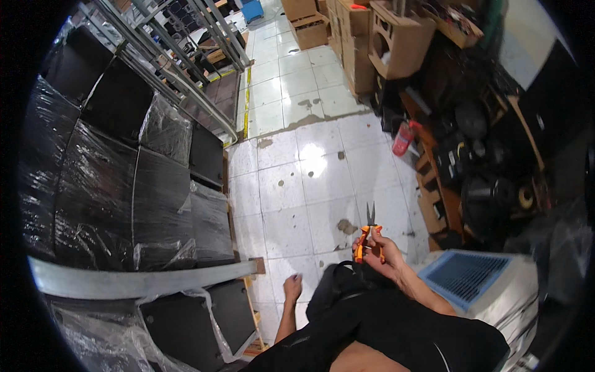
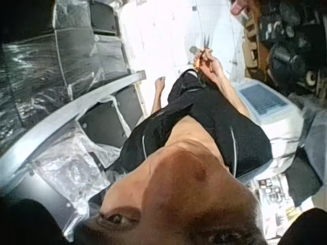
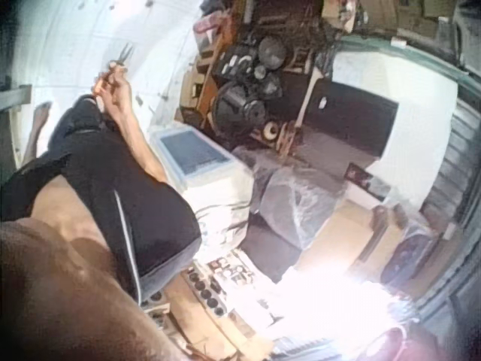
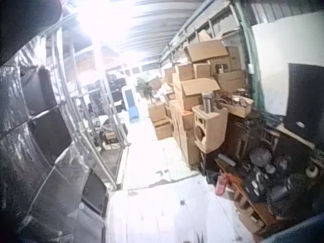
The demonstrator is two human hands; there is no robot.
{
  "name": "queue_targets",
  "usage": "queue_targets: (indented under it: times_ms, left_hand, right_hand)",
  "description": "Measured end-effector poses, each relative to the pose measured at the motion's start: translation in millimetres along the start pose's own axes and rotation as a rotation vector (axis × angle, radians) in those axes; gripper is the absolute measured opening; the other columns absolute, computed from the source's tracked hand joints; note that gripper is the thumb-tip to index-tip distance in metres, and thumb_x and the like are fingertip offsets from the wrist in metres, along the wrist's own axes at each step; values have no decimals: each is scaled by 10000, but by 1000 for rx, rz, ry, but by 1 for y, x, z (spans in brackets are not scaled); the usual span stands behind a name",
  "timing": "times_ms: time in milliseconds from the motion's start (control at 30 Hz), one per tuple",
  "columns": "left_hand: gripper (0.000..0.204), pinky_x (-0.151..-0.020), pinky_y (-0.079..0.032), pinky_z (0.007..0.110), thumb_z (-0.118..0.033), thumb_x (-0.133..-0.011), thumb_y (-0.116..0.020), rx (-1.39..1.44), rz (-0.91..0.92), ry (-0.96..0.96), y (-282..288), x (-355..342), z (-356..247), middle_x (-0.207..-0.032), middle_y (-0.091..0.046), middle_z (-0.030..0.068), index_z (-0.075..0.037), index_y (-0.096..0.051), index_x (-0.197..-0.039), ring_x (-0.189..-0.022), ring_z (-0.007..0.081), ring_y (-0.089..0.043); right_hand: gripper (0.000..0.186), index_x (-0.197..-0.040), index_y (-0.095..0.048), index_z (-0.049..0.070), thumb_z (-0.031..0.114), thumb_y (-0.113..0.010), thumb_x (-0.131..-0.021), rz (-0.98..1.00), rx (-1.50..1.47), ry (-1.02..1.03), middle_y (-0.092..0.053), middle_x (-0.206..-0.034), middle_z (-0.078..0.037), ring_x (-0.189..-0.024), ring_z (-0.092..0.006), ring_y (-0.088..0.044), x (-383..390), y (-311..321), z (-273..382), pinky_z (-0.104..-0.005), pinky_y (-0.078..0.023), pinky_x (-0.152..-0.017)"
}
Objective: The person retrieves a pair of scissors and a black speaker grille, then sits on the floor. They use the scissors to trim the edges of the grille, then place a black fabric cover over it, smoothing and tucking the fabric into the frame.
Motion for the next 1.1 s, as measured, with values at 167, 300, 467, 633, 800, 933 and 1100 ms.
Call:
queue_targets:
  times_ms: [167, 300, 467, 633, 800, 933, 1100]
  left_hand:
    - [271, -455, -500, 414, -224, -914, -629, 831, -29, 896, -39, -36, 113, -829, -660, 173, 38, -619, -978, -604, 294, -632]
    - [306, -513, -521, 416, -238, -921, -624, 523, 161, 985, -62, -96, 66, -880, -670, 168, 38, -613, -1050, -653, 291, -650]
    - [362, -585, -548, 419, -255, -929, -617, 231, 260, 762, -47, -292, -44, -944, -683, 162, 38, -606, -1140, -714, 288, -671]
    - [427, -657, -574, 422, -273, -937, -611, 684, 41, 562, 57, -565, -182, -1008, -695, 155, 38, -598, -1229, -776, 284, -693]
    - [374, -552, -524, 304, -289, -935, -575, 567, -150, 120, 199, -827, -369, -856, -713, 127, 48, -694, -1043, -651, 190, -687]
    - [375, -569, -514, 294, -295, -941, -573, 516, -214, 46, 249, -969, -457, -854, -698, 102, 43, -683, -1061, -656, 153, -652]
    - [306, -490, -482, 329, -286, -890, -618, 264, 13, 267, 210, -1030, -473, -625, -642, 63, 2, -702, -826, -536, 185, -623]
  right_hand:
    - [335, -1000, -581, -23, 308, -534, -1017, -67, 263, 121, -605, -1003, -123, -964, -252, -613, -136, -44, 96, -392, -520, -804]
    - [310, -974, -596, -20, 285, -555, -1009, -106, 443, 169, -610, -1010, -127, -957, -249, -623, -260, -59, 167, -405, -533, -832]
    - [270, -924, -635, -1, 257, -584, -982, -342, 736, 121, -650, -940, -104, -873, -220, -648, -418, -77, 252, -365, -552, -783]
    - [293, -874, -694, 22, 311, -689, -827, -726, 1874, 272, -677, -728, -212, -752, -361, -688, -557, -21, 349, -468, -514, -638]
    - [412, -1051, -678, 33, 290, -747, -736, -1185, 1684, -101, -686, -1006, -245, -999, -397, -662, -635, 98, 403, -467, -520, -866]
    - [515, -1109, -651, -63, 304, -693, -749, -1203, 1591, -594, -669, -1130, -256, -1079, -347, -660, -694, 132, 425, -394, -530, -908]
    - [441, -1045, -673, -46, 289, -695, -760, -1187, 1545, -495, -685, -1080, -249, -1059, -361, -663, -829, 83, 486, -414, -531, -889]
Point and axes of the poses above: each hand's wrist, its own x-axis away from the middle knuckle, its own y-axis out of the back of the hand, z = x × y, the point moved 3 cm from there along -x, towards the middle knuckle
